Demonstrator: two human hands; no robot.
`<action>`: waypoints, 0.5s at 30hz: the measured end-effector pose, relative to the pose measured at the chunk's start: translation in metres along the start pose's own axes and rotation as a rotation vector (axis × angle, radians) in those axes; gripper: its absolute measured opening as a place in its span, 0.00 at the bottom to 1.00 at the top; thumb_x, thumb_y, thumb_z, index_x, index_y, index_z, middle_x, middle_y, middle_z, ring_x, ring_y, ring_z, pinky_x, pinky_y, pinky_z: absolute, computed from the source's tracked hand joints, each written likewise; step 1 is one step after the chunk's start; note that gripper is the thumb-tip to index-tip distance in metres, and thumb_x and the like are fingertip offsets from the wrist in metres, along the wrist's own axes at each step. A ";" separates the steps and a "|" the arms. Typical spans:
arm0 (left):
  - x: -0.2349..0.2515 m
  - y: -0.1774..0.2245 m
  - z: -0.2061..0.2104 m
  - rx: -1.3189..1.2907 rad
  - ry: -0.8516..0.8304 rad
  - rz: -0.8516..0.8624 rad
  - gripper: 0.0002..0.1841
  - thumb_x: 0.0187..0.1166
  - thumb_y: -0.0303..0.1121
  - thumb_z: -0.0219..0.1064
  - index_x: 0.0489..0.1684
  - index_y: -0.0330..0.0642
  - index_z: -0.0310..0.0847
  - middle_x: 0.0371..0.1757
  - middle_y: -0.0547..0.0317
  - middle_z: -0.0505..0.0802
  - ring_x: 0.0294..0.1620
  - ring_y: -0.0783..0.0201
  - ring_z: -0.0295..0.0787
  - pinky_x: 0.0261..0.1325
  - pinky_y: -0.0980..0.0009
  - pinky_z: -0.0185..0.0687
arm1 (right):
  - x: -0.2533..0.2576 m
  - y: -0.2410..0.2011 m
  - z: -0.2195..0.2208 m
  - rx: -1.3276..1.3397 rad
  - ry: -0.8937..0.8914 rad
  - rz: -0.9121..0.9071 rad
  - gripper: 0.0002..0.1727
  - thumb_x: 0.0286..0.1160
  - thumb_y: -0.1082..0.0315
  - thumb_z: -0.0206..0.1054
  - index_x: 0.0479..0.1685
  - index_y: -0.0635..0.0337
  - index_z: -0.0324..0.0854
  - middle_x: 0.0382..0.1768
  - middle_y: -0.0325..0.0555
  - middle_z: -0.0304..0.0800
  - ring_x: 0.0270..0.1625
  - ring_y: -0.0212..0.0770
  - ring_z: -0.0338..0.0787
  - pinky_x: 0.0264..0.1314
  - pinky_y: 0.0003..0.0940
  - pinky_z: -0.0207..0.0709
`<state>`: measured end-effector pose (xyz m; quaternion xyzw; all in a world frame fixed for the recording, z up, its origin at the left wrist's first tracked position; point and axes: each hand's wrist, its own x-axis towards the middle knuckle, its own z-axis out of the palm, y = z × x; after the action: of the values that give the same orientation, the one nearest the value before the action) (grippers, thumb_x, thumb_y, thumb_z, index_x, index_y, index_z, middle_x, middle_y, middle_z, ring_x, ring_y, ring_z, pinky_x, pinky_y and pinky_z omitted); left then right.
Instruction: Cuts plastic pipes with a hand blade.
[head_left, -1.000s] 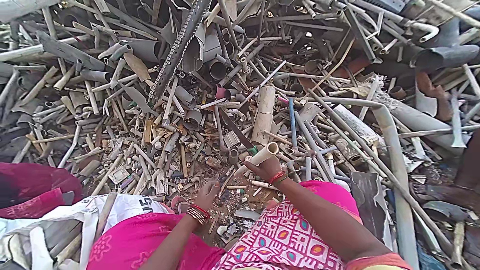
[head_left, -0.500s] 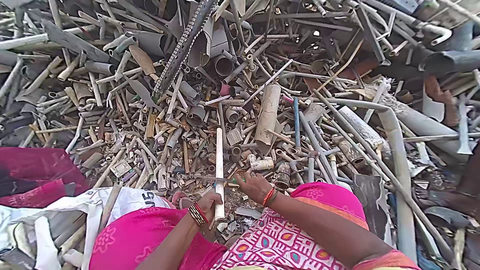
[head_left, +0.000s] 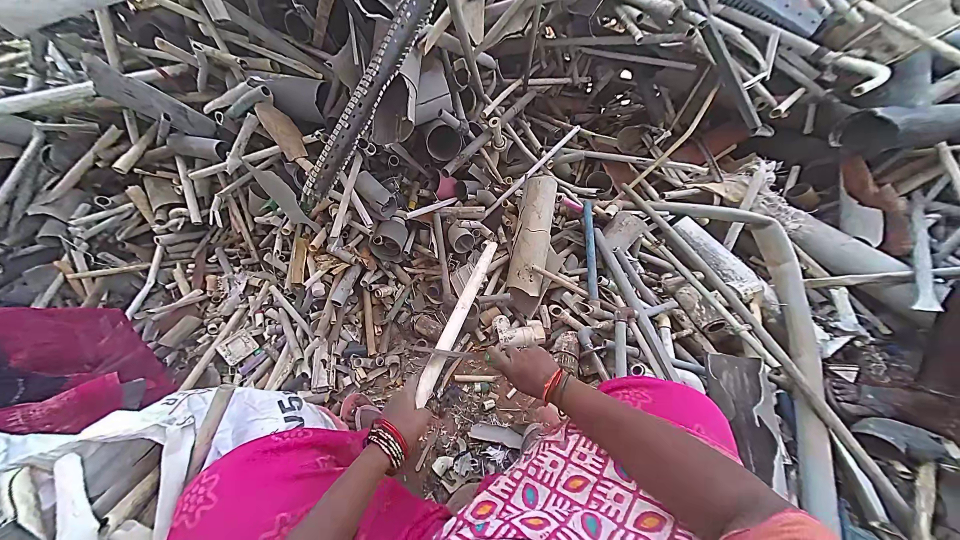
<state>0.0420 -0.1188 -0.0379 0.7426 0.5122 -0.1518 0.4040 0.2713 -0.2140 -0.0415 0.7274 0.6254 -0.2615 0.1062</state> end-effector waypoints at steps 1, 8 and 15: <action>-0.002 -0.001 0.000 0.045 0.009 0.010 0.35 0.77 0.26 0.66 0.87 0.30 0.59 0.72 0.29 0.82 0.76 0.38 0.78 0.80 0.43 0.68 | 0.005 0.010 -0.005 0.072 0.046 0.150 0.30 0.95 0.66 0.46 0.94 0.57 0.50 0.65 0.75 0.82 0.61 0.75 0.87 0.61 0.67 0.77; 0.002 0.001 0.010 -0.021 -0.052 0.093 0.33 0.74 0.24 0.67 0.83 0.31 0.64 0.67 0.29 0.85 0.69 0.38 0.83 0.73 0.42 0.74 | -0.002 0.026 -0.001 0.057 0.027 0.120 0.30 0.97 0.59 0.43 0.94 0.57 0.51 0.64 0.76 0.82 0.61 0.77 0.87 0.62 0.70 0.75; -0.004 0.000 0.011 -0.007 0.025 0.207 0.35 0.79 0.39 0.74 0.79 0.24 0.67 0.61 0.28 0.87 0.64 0.39 0.86 0.74 0.46 0.75 | 0.005 0.077 -0.016 0.312 0.184 0.528 0.29 0.96 0.53 0.47 0.89 0.56 0.58 0.64 0.71 0.86 0.69 0.71 0.86 0.69 0.67 0.75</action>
<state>0.0423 -0.1294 -0.0428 0.7919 0.4384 -0.0982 0.4137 0.3500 -0.2168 -0.0444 0.8926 0.3744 -0.2511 0.0005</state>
